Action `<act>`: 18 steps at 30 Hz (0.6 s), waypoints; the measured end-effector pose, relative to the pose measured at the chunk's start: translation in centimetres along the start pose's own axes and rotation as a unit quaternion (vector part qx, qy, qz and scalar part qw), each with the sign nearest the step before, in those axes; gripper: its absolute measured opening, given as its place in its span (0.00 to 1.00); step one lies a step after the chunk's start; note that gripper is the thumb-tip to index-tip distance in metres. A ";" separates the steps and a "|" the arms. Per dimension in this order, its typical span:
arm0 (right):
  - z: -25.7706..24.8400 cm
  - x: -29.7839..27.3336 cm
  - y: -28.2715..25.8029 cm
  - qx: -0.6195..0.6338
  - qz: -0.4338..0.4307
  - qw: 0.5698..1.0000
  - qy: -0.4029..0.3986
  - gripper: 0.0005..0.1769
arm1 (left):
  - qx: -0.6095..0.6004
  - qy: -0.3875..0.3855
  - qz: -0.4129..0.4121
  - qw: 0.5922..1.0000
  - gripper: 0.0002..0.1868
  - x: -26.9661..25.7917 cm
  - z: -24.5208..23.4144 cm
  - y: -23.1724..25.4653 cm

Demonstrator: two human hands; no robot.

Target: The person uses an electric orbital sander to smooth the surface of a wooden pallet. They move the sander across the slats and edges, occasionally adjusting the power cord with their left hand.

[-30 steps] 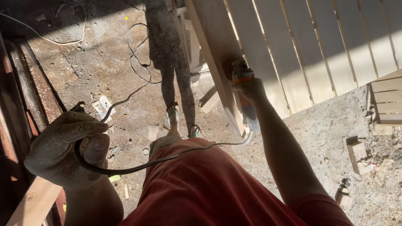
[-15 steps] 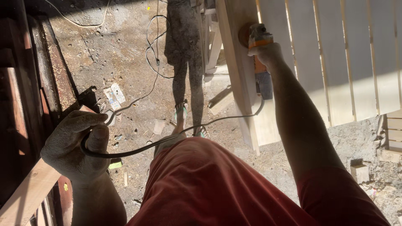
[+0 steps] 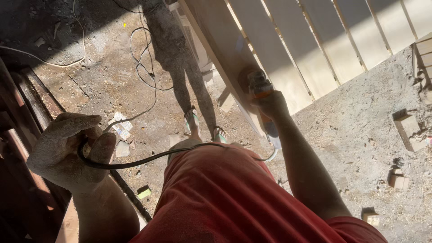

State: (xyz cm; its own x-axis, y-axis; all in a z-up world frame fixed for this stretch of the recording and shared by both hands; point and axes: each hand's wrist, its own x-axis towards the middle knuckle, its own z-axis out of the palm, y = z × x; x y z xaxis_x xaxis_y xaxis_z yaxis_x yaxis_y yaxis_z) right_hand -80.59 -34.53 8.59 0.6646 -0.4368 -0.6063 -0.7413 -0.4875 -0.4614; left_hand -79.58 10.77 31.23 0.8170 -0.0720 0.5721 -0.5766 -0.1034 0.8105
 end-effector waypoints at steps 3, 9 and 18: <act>2.1 0.1 7.4 0.074 0.041 0.996 -0.019 0.44 | -0.015 -0.077 0.014 0.997 0.21 2.1 2.4 0.0; 5.4 -2.3 18.8 0.167 0.078 0.980 -0.078 0.59 | 0.019 -0.133 0.000 0.991 0.22 2.6 6.8 1.3; 1.0 -4.8 17.3 0.123 0.072 0.980 -0.140 0.39 | 0.091 -0.166 -0.019 0.982 0.21 0.9 7.9 1.4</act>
